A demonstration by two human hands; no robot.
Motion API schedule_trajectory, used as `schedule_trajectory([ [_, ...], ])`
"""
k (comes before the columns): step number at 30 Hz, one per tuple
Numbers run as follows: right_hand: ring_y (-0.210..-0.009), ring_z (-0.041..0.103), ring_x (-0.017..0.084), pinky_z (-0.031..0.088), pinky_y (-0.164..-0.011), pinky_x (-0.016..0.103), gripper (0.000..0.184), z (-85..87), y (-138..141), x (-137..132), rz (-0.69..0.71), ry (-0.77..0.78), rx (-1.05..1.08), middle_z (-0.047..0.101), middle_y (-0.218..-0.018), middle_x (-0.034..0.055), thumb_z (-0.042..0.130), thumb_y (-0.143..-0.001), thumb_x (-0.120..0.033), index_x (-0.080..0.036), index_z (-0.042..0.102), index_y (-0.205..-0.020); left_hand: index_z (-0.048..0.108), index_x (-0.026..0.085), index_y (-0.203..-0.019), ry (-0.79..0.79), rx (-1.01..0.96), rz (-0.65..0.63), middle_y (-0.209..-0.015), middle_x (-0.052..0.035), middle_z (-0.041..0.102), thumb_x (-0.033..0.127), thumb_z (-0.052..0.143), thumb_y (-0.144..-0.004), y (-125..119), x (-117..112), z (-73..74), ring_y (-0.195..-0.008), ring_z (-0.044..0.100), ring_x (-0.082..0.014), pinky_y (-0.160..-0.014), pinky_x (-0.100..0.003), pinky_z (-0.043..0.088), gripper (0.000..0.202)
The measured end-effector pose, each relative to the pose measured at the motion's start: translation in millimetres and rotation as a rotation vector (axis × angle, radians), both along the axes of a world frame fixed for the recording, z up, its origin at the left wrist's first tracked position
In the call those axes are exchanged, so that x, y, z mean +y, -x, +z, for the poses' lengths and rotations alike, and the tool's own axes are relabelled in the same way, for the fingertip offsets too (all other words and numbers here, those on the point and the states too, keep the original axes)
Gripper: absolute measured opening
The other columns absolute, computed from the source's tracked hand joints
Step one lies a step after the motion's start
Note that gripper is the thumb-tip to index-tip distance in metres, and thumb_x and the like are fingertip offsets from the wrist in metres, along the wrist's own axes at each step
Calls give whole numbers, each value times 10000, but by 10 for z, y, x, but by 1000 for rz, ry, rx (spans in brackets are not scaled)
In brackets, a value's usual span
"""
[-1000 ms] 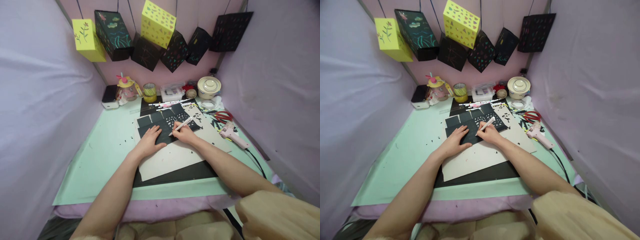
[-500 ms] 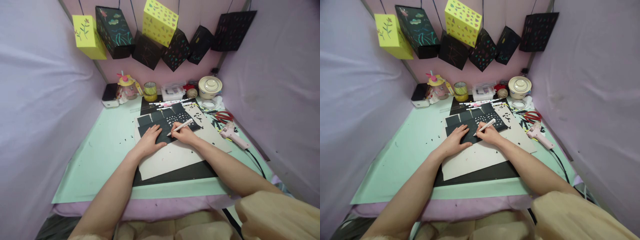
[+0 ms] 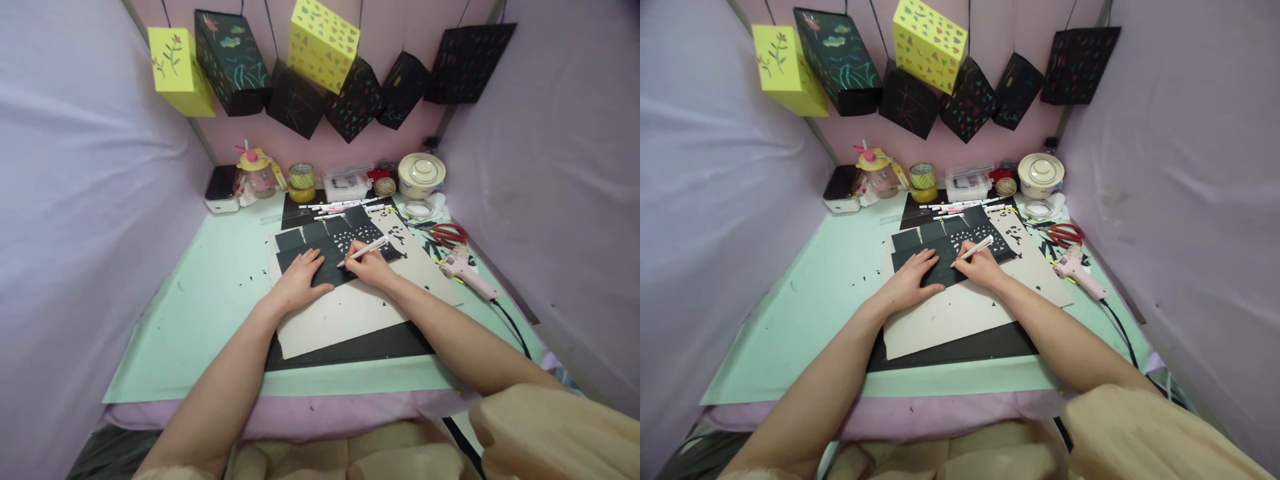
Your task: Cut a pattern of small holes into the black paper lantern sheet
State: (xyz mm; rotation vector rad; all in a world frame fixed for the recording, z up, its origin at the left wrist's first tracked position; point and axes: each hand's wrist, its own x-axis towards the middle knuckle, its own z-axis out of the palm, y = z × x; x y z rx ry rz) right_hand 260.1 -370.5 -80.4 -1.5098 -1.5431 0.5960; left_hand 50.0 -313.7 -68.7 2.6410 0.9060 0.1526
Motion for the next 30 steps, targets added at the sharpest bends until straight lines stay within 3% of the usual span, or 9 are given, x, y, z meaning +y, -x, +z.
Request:
schedule_trajectory([
  [30,-631,543,146,385,-612,265,84,16,23,-42,83,47,40,610,-638,-35,545,-722,-186,-216,507,-653,394,112,-1440,32,12,20,-1566,-145,253,583,545,-835,-10,-23,44,-1458,196,-294,-1189,-439,152,782],
])
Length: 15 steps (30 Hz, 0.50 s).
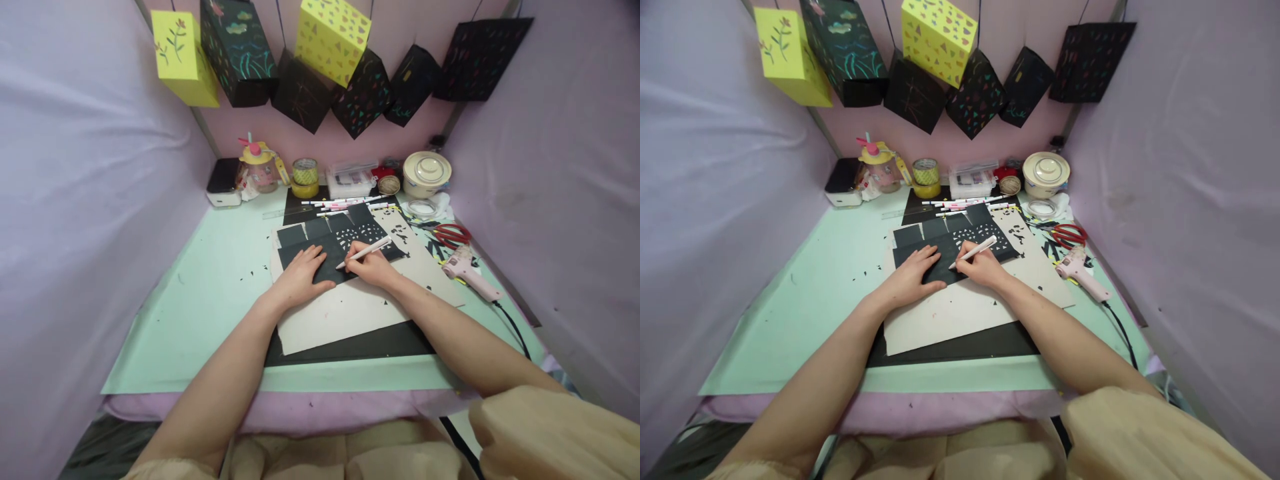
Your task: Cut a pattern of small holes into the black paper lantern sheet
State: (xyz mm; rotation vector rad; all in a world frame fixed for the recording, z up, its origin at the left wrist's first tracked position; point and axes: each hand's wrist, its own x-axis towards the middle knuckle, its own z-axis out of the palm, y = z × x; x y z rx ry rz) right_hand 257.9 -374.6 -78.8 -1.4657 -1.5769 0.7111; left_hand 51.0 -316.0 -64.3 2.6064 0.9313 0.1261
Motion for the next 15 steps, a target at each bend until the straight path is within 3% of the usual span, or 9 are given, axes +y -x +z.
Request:
schedule_trajectory([
  [15,-600,496,146,370,-595,268,117,1,-14,21,-69,-36,-23,535,-590,-40,537,-685,-184,-220,458,-607,399,127,-1436,-14,-10,-8,-1564,-145,256,606,531,-841,5,12,-27,-1455,205,-300,-1186,-462,161,775],
])
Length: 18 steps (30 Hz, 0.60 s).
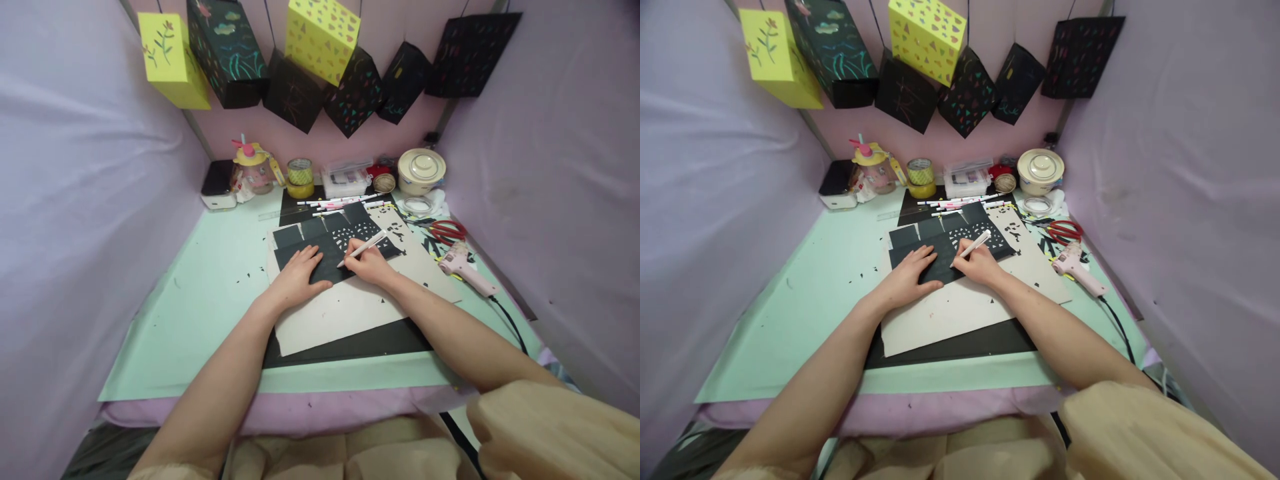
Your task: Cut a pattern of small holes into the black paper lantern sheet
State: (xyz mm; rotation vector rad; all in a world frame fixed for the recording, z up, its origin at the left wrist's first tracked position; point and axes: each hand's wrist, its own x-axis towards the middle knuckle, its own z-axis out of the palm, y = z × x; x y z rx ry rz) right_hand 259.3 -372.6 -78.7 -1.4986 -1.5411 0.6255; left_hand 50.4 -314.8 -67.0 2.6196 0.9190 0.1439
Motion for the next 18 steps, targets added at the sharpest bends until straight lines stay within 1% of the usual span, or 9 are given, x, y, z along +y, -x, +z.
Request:
schedule_trajectory([
  [3,-618,504,150,381,-608,270,115,-9,-11,-4,-24,-23,5,535,-606,-37,537,-702,-190,-222,460,-623,400,132,-1435,-6,1,-2,-1564,-145,257,601,533,-842,-1,-4,10,-1455,207,-300,-1184,-469,166,768],
  [6,-650,512,156,407,-642,278,116,-1,-27,-8,-141,-135,63,533,-647,-28,513,-778,-229,-227,461,-675,395,122,-1437,-15,2,-7,-1565,-145,256,592,536,-847,0,-8,18,-1459,197,-286,-1191,-451,153,767],
  [8,-669,527,160,427,-660,285,80,15,-39,-5,-219,-225,110,554,-694,-20,490,-839,-260,-227,502,-768,392,115,-1439,-18,3,-11,-1564,-143,259,588,537,-849,1,-9,19,-1461,191,-275,-1198,-436,140,769],
  [10,-711,553,166,442,-687,295,93,34,-54,4,-252,-282,108,597,-777,-3,477,-885,-279,-223,549,-904,390,118,-1440,-17,5,-13,-1566,-140,255,590,538,-850,4,-8,20,-1463,185,-270,-1200,-434,136,770],
  [12,-780,579,175,456,-735,308,141,50,-81,16,-246,-319,53,629,-870,20,475,-911,-278,-219,572,-995,383,131,-1445,-15,8,-14,-1569,-133,249,591,533,-855,10,-5,21,-1465,180,-267,-1200,-440,138,763],
  [15,-913,599,195,465,-828,328,169,70,-151,37,-203,-363,-92,633,-979,54,462,-928,-237,-214,594,-1031,368,152,-1456,-6,19,-22,-1572,-120,245,596,527,-860,21,0,27,-1466,177,-263,-1200,-440,146,760],
  [18,-1026,578,228,458,-890,362,240,95,-244,52,-130,-325,-315,620,-1069,80,434,-941,-205,-224,597,-1116,363,183,-1461,12,26,-45,-1577,-99,236,609,532,-855,37,1,41,-1464,182,-269,-1197,-446,164,759],
])
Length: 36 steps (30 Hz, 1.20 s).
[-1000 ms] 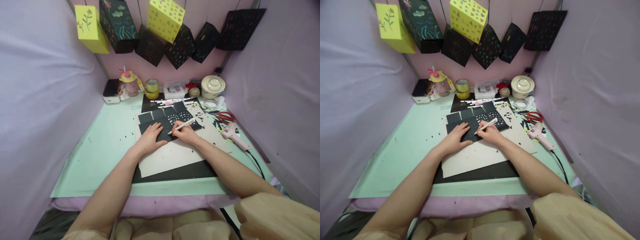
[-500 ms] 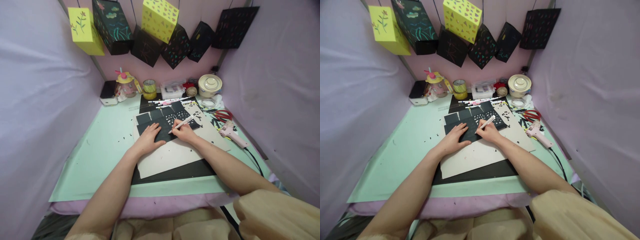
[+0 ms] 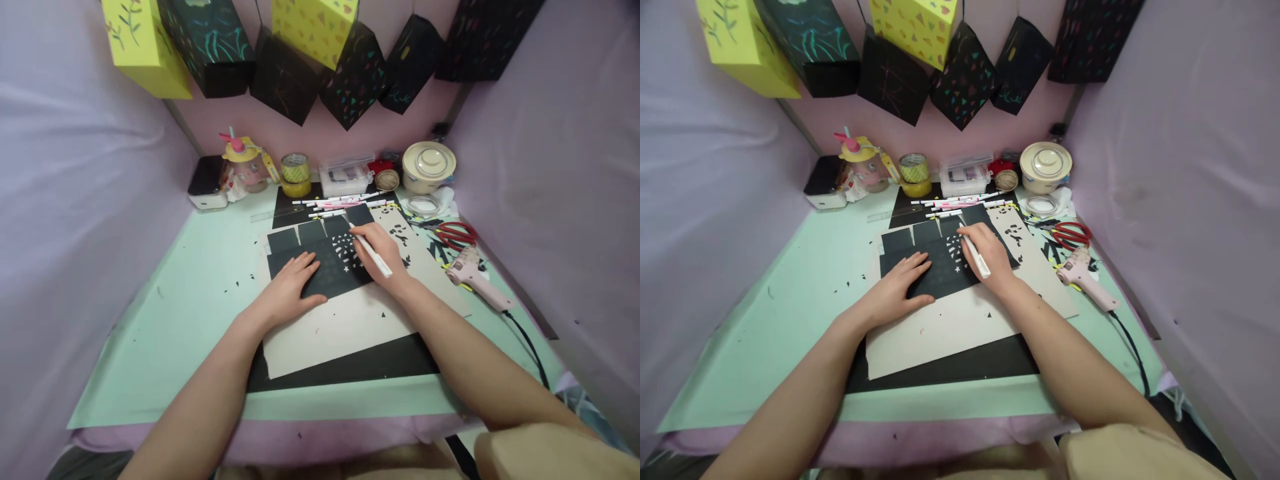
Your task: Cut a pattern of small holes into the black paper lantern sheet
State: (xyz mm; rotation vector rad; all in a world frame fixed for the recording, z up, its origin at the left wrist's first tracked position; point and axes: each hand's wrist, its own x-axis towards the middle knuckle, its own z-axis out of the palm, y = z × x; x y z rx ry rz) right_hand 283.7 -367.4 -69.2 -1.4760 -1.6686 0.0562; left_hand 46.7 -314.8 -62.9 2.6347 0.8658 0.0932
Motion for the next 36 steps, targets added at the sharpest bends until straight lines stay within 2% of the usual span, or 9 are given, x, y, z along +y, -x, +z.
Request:
schedule_trajectory([
  [4,-1053,534,283,451,-876,400,329,17,-104,26,-48,147,-312,625,-1139,112,434,-925,-152,-198,601,-1205,346,210,-1471,25,11,-34,-1583,-76,227,610,548,-851,20,1,26,-1466,175,-265,-1198,-447,171,765],
  [7,-1010,523,306,445,-841,416,384,-10,-159,50,-141,199,-405,637,-1112,133,446,-882,-95,-170,605,-1223,333,240,-1478,58,16,-41,-1584,-60,224,598,567,-846,31,8,47,-1465,177,-270,-1197,-460,175,763],
  [10,-973,519,319,441,-797,423,409,-57,-200,65,-226,230,-441,639,-1052,150,475,-840,-85,-169,609,-1217,327,264,-1480,82,17,-42,-1584,-47,226,584,580,-844,39,15,64,-1464,183,-275,-1197,-472,178,755],
  [15,-888,538,306,434,-732,399,345,-102,-203,63,-358,264,-429,635,-941,146,534,-836,-172,-164,623,-1170,326,263,-1480,74,32,-45,-1585,-40,225,590,568,-852,49,22,60,-1469,169,-256,-1202,-465,173,748],
  [20,-892,561,292,439,-748,387,351,-61,-233,79,-398,237,-382,645,-954,135,483,-851,-147,-162,602,-1181,330,265,-1480,52,26,-53,-1585,-28,225,604,551,-855,67,44,20,-1467,176,-258,-1204,-462,177,744],
  [24,-885,561,284,437,-763,379,317,22,-514,87,-505,179,-396,646,-944,128,470,-840,-133,-163,626,-1115,335,284,-1478,45,16,-45,-1587,-22,213,601,540,-860,89,67,-24,-1462,188,-274,-1196,-479,199,724],
  [31,-869,565,296,416,-777,403,310,219,-1220,-144,-854,158,-292,654,-926,164,458,-836,-150,-129,662,-1069,366,293,-1465,18,-39,-47,-1573,-24,245,601,560,-847,108,96,-88,-1445,229,-301,-1180,-515,236,718],
  [36,-889,582,305,421,-786,406,311,264,-1329,-221,-905,215,-261,675,-946,180,466,-837,-169,-117,687,-1050,381,281,-1459,22,-27,-36,-1572,-29,245,603,566,-839,96,96,-85,-1441,234,-306,-1175,-521,239,723],
])
